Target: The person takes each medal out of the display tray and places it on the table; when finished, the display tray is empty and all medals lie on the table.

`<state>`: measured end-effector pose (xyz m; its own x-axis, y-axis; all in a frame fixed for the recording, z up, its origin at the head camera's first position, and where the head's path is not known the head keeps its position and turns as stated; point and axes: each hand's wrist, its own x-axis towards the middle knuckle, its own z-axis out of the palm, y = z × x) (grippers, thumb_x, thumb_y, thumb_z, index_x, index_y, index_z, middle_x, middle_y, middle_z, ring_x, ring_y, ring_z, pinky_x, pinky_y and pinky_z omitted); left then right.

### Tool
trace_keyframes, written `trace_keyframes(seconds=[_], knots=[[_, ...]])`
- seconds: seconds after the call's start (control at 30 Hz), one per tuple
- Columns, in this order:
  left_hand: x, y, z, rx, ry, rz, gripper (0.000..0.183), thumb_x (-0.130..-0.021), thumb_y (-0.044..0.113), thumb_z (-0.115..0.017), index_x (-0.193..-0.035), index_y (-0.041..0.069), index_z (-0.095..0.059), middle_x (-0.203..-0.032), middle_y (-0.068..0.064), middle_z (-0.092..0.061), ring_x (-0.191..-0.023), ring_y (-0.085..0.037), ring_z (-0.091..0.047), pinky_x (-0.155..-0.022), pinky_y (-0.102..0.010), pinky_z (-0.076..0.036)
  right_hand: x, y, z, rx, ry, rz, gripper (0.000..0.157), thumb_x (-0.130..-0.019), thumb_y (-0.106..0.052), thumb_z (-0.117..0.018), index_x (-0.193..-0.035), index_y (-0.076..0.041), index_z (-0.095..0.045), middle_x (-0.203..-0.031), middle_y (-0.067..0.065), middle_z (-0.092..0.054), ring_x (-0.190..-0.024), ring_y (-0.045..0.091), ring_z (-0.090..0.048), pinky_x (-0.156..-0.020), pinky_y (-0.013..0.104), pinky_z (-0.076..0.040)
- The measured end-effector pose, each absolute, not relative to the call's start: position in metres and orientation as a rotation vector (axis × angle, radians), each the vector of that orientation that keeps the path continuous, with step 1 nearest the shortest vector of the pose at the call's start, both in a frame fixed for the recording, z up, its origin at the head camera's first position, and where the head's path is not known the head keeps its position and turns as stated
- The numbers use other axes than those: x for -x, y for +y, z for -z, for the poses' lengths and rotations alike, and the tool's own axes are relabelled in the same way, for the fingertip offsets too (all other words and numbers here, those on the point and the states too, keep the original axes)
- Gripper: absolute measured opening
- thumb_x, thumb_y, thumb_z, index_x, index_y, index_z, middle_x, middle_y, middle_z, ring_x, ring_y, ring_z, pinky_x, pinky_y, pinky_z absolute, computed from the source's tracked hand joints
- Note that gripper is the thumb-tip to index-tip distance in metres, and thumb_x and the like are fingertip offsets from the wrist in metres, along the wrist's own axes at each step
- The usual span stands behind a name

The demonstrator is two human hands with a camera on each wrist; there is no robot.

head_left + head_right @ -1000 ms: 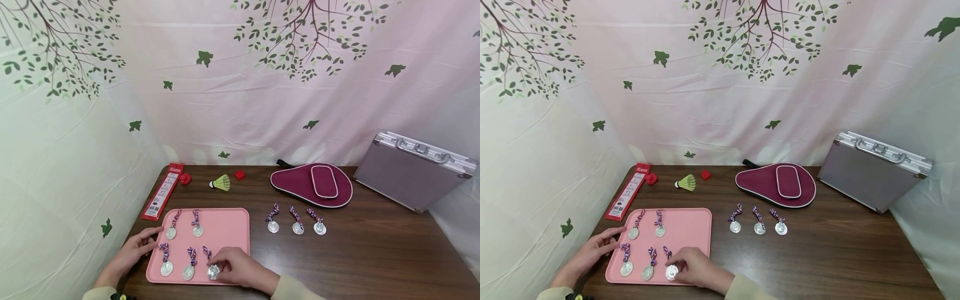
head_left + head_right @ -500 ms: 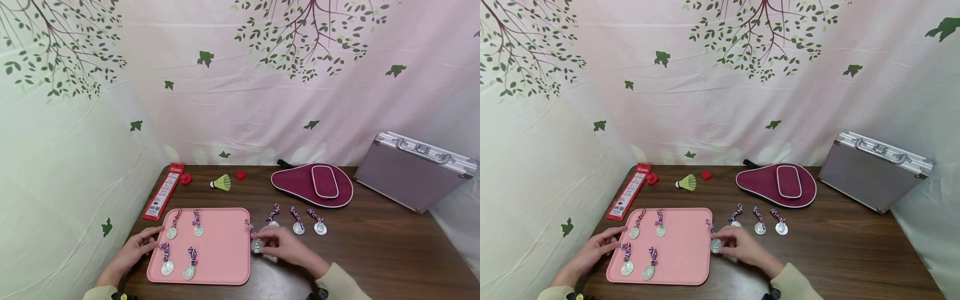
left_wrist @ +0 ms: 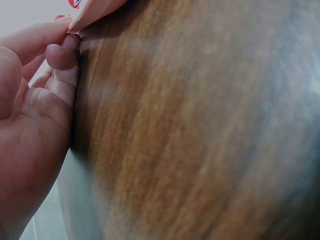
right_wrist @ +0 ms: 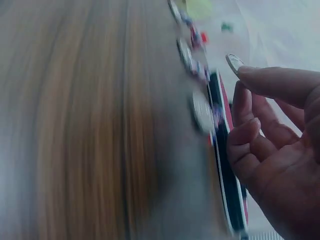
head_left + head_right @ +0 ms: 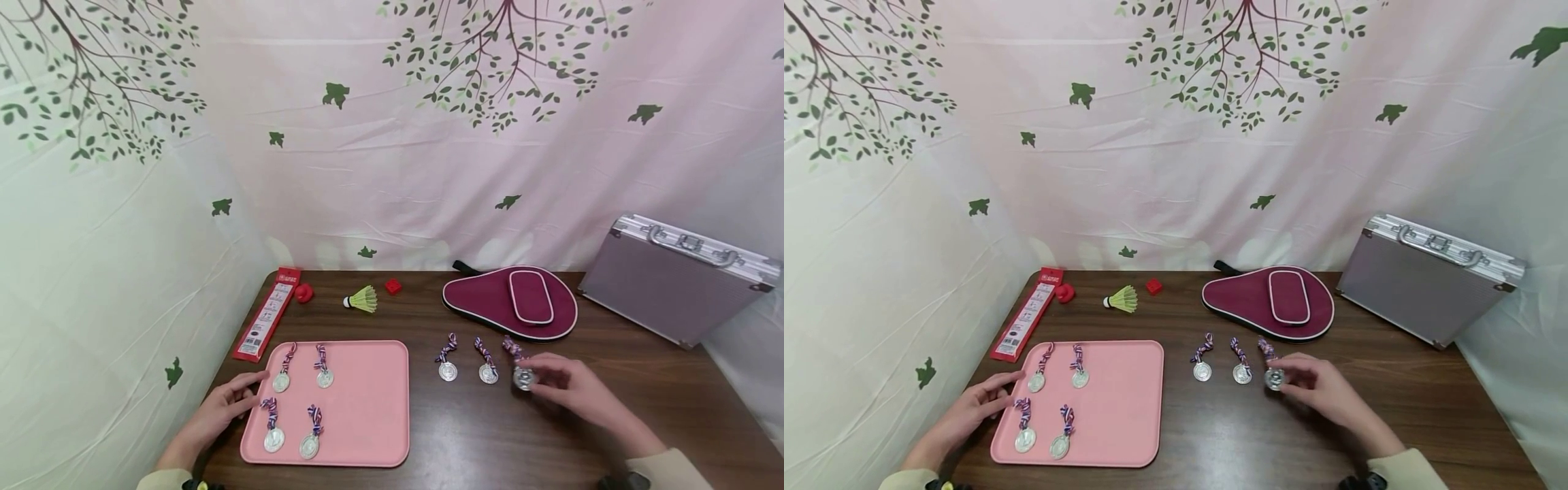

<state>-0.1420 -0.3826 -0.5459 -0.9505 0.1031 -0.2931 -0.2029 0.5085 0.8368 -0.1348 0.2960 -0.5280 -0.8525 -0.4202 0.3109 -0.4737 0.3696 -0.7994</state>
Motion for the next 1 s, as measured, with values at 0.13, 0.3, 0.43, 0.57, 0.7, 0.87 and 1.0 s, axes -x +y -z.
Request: trace_keyframes(seconds=[0.13, 0.3, 0.43, 0.57, 0.7, 0.87, 1.0], knots=[[0.141, -0.382, 0.546, 0.069, 2.457, -1.428, 0.048, -0.087, 0.029, -0.068, -0.133, 0.027, -0.056, -0.12, -0.009, -0.051, -0.087, -0.026, -0.051, -0.063, -0.029, -0.045, 0.131, 0.328, 0.533, -0.784, -2.588, -1.447, 0.039, -0.078, -0.001, -0.075, -0.116, -0.003, -0.065, -0.101, 0.006, -0.065, -0.079, 0.014, -0.061, -0.067, 0.022, -0.049], [0.14, -0.382, 0.545, 0.055, 2.461, -1.425, 0.049, -0.087, 0.029, -0.068, -0.134, 0.026, -0.055, -0.121, -0.009, -0.051, -0.086, -0.025, -0.052, -0.063, -0.029, -0.045, 0.126, 0.35, 0.539, -0.693, -2.661, -1.282, 0.04, -0.074, 0.002, -0.078, -0.112, -0.006, -0.068, -0.097, 0.003, -0.066, -0.076, 0.01, -0.061, -0.069, 0.017, -0.046], [0.141, -0.382, 0.546, 0.015, 2.469, -1.437, 0.047, -0.087, 0.027, -0.068, -0.133, 0.025, -0.056, -0.121, -0.008, -0.052, -0.084, -0.024, -0.052, -0.062, -0.029, -0.046, 0.124, 0.352, 0.54, -0.641, -2.711, -1.031, 0.041, -0.069, -0.003, -0.083, -0.106, -0.013, -0.07, -0.094, -0.004, -0.065, -0.076, 0.006, -0.058, -0.07, 0.015, -0.042], [0.142, -0.383, 0.547, -0.021, 2.477, -1.446, 0.046, -0.088, 0.026, -0.067, -0.133, 0.024, -0.056, -0.121, -0.008, -0.051, -0.083, -0.023, -0.052, -0.061, -0.029, -0.045, 0.123, 0.349, 0.539, -0.614, -2.724, -0.821, 0.043, -0.064, -0.005, -0.085, -0.104, -0.016, -0.072, -0.094, -0.007, -0.061, -0.077, 0.004, -0.054, -0.067, 0.021, -0.042], [0.142, -0.384, 0.55, -0.003, 2.471, -1.444, 0.046, -0.088, 0.027, -0.067, -0.133, 0.026, -0.056, -0.124, -0.007, -0.051, -0.084, -0.024, -0.052, -0.061, -0.029, -0.045, 0.124, 0.347, 0.537, -0.6, -2.745, -0.719, 0.042, -0.063, -0.005, -0.086, -0.102, -0.016, -0.073, -0.094, -0.007, -0.055, -0.077, 0.004, -0.052, -0.064, 0.026, -0.044], [0.143, -0.384, 0.548, 0.015, 2.468, -1.44, 0.047, -0.088, 0.027, -0.068, -0.133, 0.026, -0.056, -0.126, -0.006, -0.051, -0.082, -0.026, -0.053, -0.062, -0.029, -0.047, 0.124, 0.336, 0.53, -0.599, -2.703, -0.666, 0.038, -0.066, -0.01, -0.085, -0.101, -0.018, -0.074, -0.088, -0.007, -0.05, -0.075, 0.005, -0.049, -0.064, 0.021, -0.039], [0.143, -0.383, 0.547, 0.003, 2.474, -1.432, 0.047, -0.087, 0.027, -0.068, -0.133, 0.026, -0.056, -0.125, -0.006, -0.051, -0.081, -0.026, -0.054, -0.063, -0.029, -0.047, 0.129, 0.315, 0.524, -0.574, -2.655, -0.717, 0.033, -0.071, -0.008, -0.082, -0.1, -0.019, -0.074, -0.087, -0.008, -0.051, -0.074, 0.005, -0.05, -0.066, 0.017, -0.038]])
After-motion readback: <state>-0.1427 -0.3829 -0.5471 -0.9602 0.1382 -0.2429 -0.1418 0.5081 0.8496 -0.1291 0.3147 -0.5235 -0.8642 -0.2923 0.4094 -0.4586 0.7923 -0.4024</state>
